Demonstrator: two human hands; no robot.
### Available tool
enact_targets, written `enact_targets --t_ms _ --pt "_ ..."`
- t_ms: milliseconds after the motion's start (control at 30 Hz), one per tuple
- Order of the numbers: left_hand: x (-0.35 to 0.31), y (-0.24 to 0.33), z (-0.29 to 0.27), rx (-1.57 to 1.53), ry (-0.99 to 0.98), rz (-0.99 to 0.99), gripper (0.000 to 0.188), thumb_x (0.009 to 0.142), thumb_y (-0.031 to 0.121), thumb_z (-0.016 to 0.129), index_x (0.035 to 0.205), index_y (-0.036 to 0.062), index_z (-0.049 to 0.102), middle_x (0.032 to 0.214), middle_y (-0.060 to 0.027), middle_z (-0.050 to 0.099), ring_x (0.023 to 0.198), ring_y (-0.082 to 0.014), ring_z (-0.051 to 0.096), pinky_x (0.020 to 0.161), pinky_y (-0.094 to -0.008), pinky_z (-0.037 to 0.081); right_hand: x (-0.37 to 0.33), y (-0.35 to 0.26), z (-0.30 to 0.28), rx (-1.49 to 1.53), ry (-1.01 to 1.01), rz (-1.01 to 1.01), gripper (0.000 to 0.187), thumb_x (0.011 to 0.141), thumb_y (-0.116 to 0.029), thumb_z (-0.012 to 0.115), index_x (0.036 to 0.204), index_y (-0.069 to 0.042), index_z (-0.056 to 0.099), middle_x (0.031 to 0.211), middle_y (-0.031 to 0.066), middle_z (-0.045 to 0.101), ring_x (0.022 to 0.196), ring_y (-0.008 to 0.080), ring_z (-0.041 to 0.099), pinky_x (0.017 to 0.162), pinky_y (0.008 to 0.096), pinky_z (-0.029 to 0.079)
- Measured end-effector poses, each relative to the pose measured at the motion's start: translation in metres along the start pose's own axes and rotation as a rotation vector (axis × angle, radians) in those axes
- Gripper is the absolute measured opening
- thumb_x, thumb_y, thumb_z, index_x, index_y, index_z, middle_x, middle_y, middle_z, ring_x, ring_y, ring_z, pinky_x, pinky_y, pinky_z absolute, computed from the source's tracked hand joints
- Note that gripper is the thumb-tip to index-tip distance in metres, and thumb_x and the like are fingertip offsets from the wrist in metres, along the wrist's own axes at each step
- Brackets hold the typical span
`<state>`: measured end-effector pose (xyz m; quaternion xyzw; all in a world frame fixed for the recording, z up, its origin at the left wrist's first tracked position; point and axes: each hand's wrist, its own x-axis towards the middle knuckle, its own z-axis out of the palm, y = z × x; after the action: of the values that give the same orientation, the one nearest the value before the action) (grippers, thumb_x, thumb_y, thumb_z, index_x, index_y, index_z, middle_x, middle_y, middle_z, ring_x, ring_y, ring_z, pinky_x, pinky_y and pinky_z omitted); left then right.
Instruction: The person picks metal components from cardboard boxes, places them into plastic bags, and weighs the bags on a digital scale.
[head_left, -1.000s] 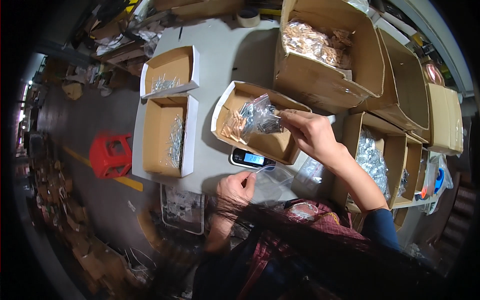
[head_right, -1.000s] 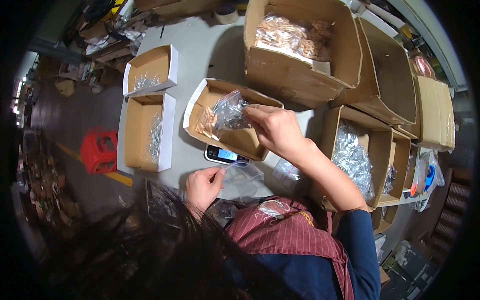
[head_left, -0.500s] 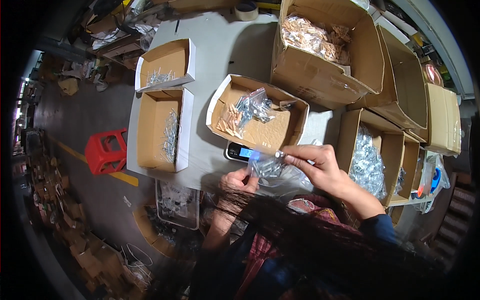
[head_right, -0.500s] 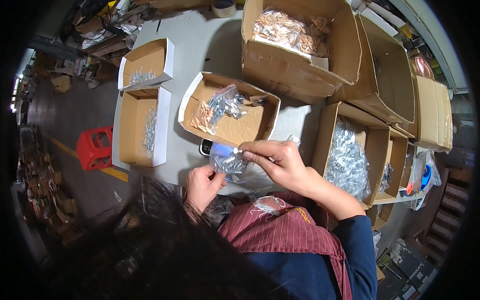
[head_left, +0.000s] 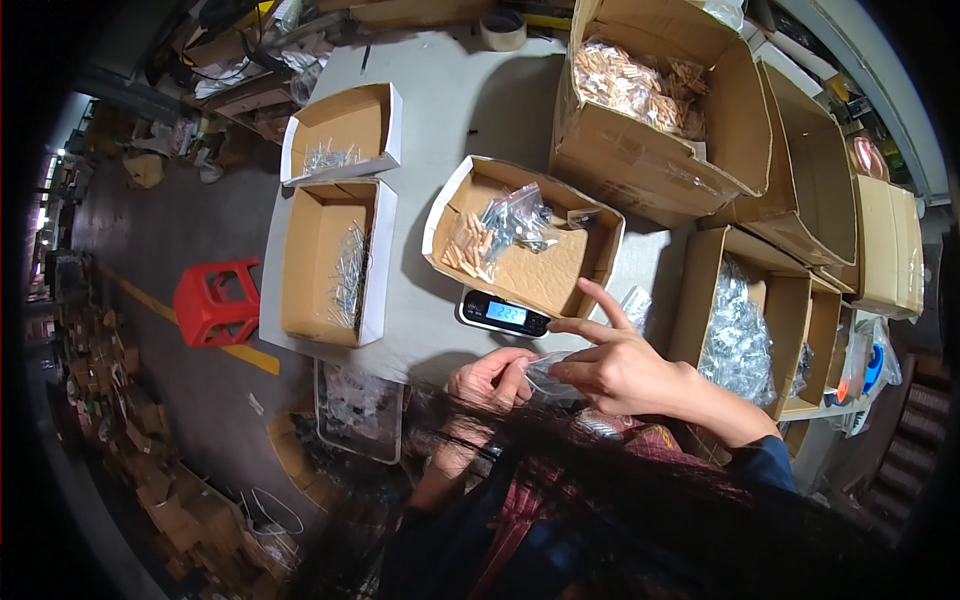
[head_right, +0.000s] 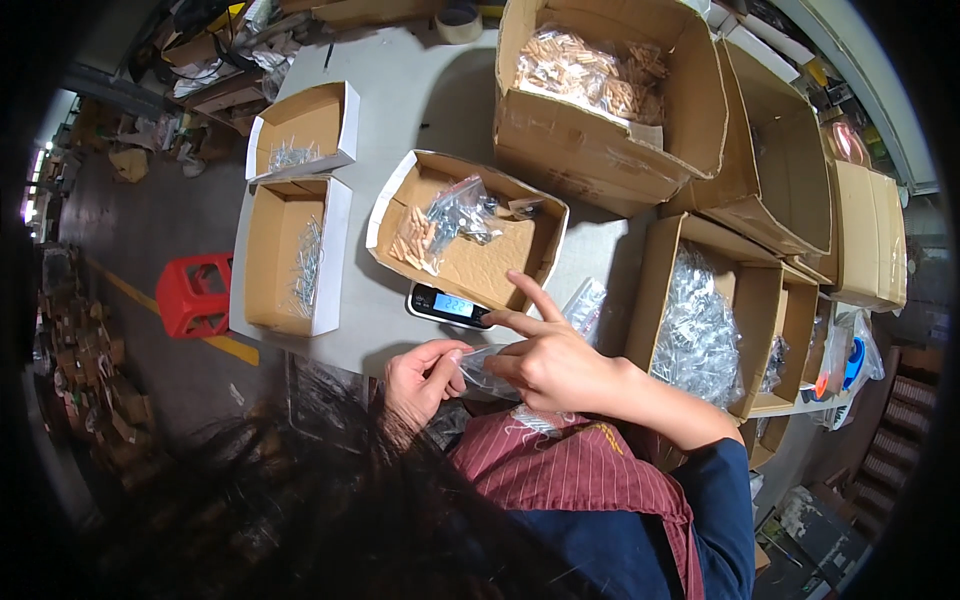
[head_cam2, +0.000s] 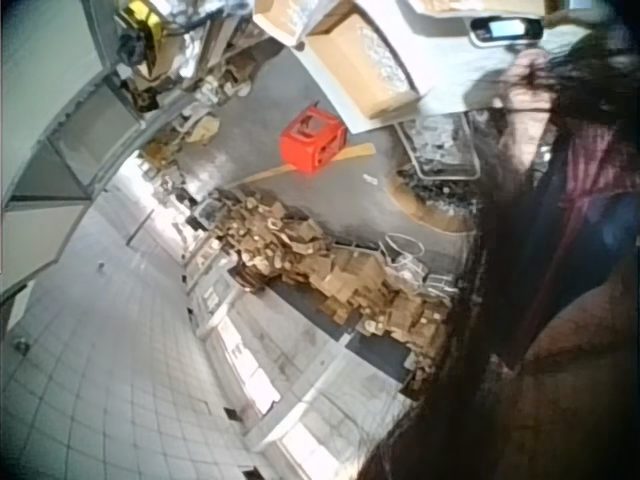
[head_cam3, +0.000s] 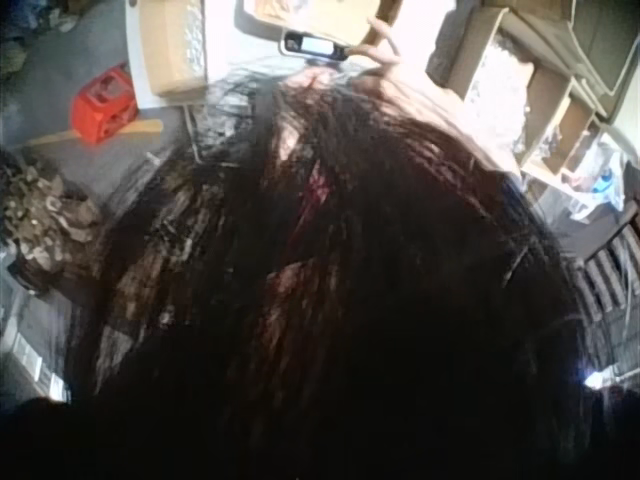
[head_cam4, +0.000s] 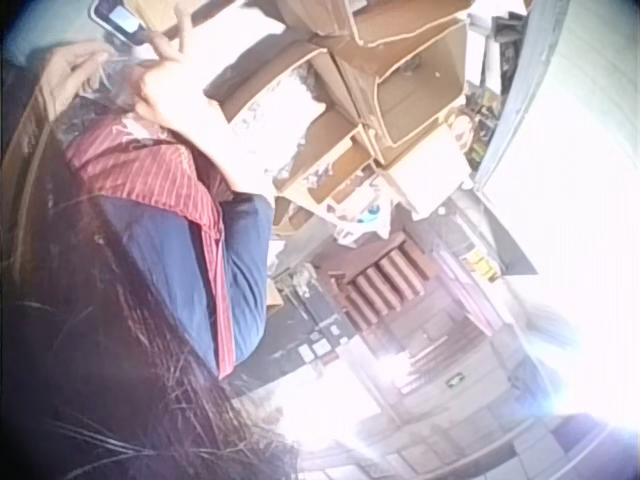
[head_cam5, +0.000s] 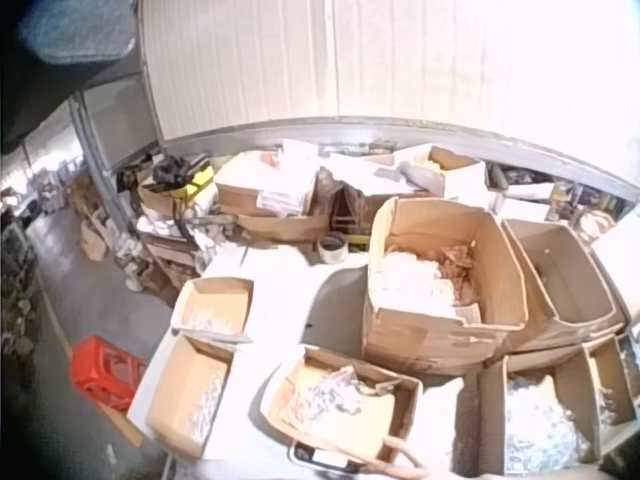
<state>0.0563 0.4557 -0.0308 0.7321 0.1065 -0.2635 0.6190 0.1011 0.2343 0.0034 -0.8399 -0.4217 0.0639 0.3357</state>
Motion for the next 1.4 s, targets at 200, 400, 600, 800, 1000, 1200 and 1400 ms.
enact_targets --t_ms 200,400,600,800,1000,1200,1400 --pt "-0.013 0.015 -0.006 -0.089 0.049 0.013 0.021 0.098 0.012 0.057 0.11 -0.0005 0.069 0.068 -0.0012 0.062 0.063 -0.0056 0.056 0.06 -0.021 0.048 0.044 0.057 0.003 -0.206 0.222 0.232 0.033 0.068 -0.002 0.069 0.101 -0.003 0.067 0.093 0.0116 0.065 0.09 0.0277 0.06 0.088 0.0391 0.045" --pt "-0.013 0.008 -0.006 -0.242 -0.027 -0.032 0.021 0.098 0.008 0.056 0.114 0.0001 0.066 0.072 -0.0013 0.063 0.066 -0.0056 0.056 0.064 -0.0218 0.047 0.052 0.12 0.023 -0.78 0.012 0.291 0.03 0.072 -0.009 0.068 0.101 -0.003 0.067 0.096 0.0124 0.065 0.093 0.0257 0.062 0.078 0.0372 0.051" --pt "-0.004 -0.006 0.003 0.33 0.13 0.113 0.018 0.091 0.008 0.063 0.107 0.0025 0.067 0.066 -0.0086 0.068 0.06 -0.0115 0.066 0.061 -0.026 0.051 0.041 0.073 -0.015 0.188 0.095 0.496 0.019 0.089 -0.016 0.065 0.099 0.0 0.064 0.073 0.009 0.066 0.064 0.0229 0.065 0.058 0.0348 0.051" --pt "0.003 0.014 0.002 0.23 0.103 0.104 0.015 0.092 0.006 0.06 0.104 -0.0005 0.068 0.067 -0.0085 0.069 0.06 -0.0111 0.066 0.06 -0.026 0.052 0.02 0.042 -0.015 1.072 -0.014 0.615 0.02 0.1 -0.019 0.058 0.107 -0.001 0.064 0.069 -0.001 0.06 0.057 0.0047 0.056 0.05 0.0217 0.042" --pt "0.009 0.002 0.004 0.204 0.139 0.16 0.017 0.093 0.004 0.059 0.105 -0.0032 0.068 0.068 -0.0075 0.069 0.063 -0.0089 0.064 0.062 -0.0249 0.053 0.02 0.032 -0.003 0.482 -0.071 0.246 0.019 0.09 -0.023 0.066 0.097 -0.006 0.072 0.083 0.0137 0.071 0.073 0.0351 0.068 0.066 0.041 0.054" --pt "0.003 0.021 0.009 0.134 0.088 0.092 0.018 0.095 0.004 0.056 0.105 -0.0006 0.07 0.067 -0.0054 0.068 0.064 -0.0078 0.063 0.063 -0.0235 0.051 0.069 0.1 0.029 -0.41 0.112 0.539 0.031 0.088 -0.028 0.066 0.097 0.001 0.061 0.082 0.0166 0.065 0.072 0.0343 0.068 0.061 0.0438 0.054" --pt "0.003 0.012 0.007 0.184 0.137 0.072 0.018 0.096 0.006 0.055 0.107 0.0023 0.069 0.067 -0.0059 0.068 0.064 -0.01 0.065 0.063 -0.0251 0.052 0.078 0.126 0.046 -0.43 0.038 0.515 0.031 0.078 -0.023 0.066 0.095 0.002 0.06 0.082 0.0192 0.066 0.07 0.0341 0.068 0.062 0.043 0.055"
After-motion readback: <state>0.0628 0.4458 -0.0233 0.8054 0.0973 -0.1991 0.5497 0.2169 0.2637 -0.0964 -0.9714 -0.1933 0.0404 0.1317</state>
